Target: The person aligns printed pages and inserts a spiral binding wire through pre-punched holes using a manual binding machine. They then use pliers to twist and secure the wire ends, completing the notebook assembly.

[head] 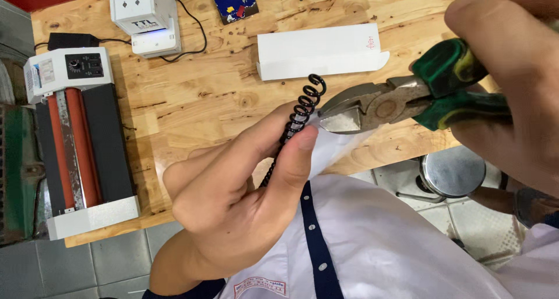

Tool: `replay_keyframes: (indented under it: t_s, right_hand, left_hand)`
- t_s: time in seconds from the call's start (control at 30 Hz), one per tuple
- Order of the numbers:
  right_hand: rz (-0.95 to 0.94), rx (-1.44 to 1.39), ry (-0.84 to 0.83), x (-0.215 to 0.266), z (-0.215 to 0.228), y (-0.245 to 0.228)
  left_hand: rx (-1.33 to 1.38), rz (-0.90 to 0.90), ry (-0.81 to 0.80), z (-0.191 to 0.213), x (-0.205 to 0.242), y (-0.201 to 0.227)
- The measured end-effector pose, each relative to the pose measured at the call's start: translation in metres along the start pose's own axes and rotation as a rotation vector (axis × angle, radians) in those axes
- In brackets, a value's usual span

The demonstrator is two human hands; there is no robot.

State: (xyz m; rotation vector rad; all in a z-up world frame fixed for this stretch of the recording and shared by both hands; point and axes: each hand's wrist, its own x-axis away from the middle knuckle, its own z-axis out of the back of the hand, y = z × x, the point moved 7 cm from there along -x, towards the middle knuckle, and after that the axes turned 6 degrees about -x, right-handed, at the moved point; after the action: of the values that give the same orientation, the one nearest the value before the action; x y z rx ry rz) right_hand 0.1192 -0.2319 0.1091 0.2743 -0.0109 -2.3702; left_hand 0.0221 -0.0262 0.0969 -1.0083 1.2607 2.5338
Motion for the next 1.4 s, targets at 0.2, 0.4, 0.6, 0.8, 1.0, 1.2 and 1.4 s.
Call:
replay_keyframes:
  t_s: [0.2, 0.4, 0.6, 0.8, 1.0, 1.2, 1.4]
  right_hand:
    - [0.113, 0.002, 0.107, 0.003, 0.008, -0.009]
    - [0.159, -0.023, 0.196, 0.013, 0.008, -0.010]
    - [0.151, -0.058, 0.191, 0.015, 0.007, -0.013]
    - [0.127, -0.074, 0.168, 0.014, 0.005, -0.010]
    - [0.099, -0.083, 0.150, 0.009, 0.007, -0.008]
    - [0.071, -0.084, 0.102, -0.003, 0.008, -0.011]
    - [0.023, -0.097, 0.029, -0.013, 0.011, -0.017]
  left_hand:
    - [-0.021, -0.052, -0.011, 0.003, -0.001, 0.009]
    - [-0.035, -0.059, -0.042, 0.002, -0.002, 0.014]
    - [-0.111, -0.171, -0.087, 0.001, -0.005, 0.026]
    - [-0.202, -0.242, -0.118, 0.000, -0.006, 0.027]
    - [-0.190, -0.108, -0.127, -0.002, -0.007, 0.014]
    - [-0.251, -0.141, -0.054, 0.004, -0.007, 0.015]
    - [-0.244, -0.196, -0.020, 0.005, -0.005, 0.021]
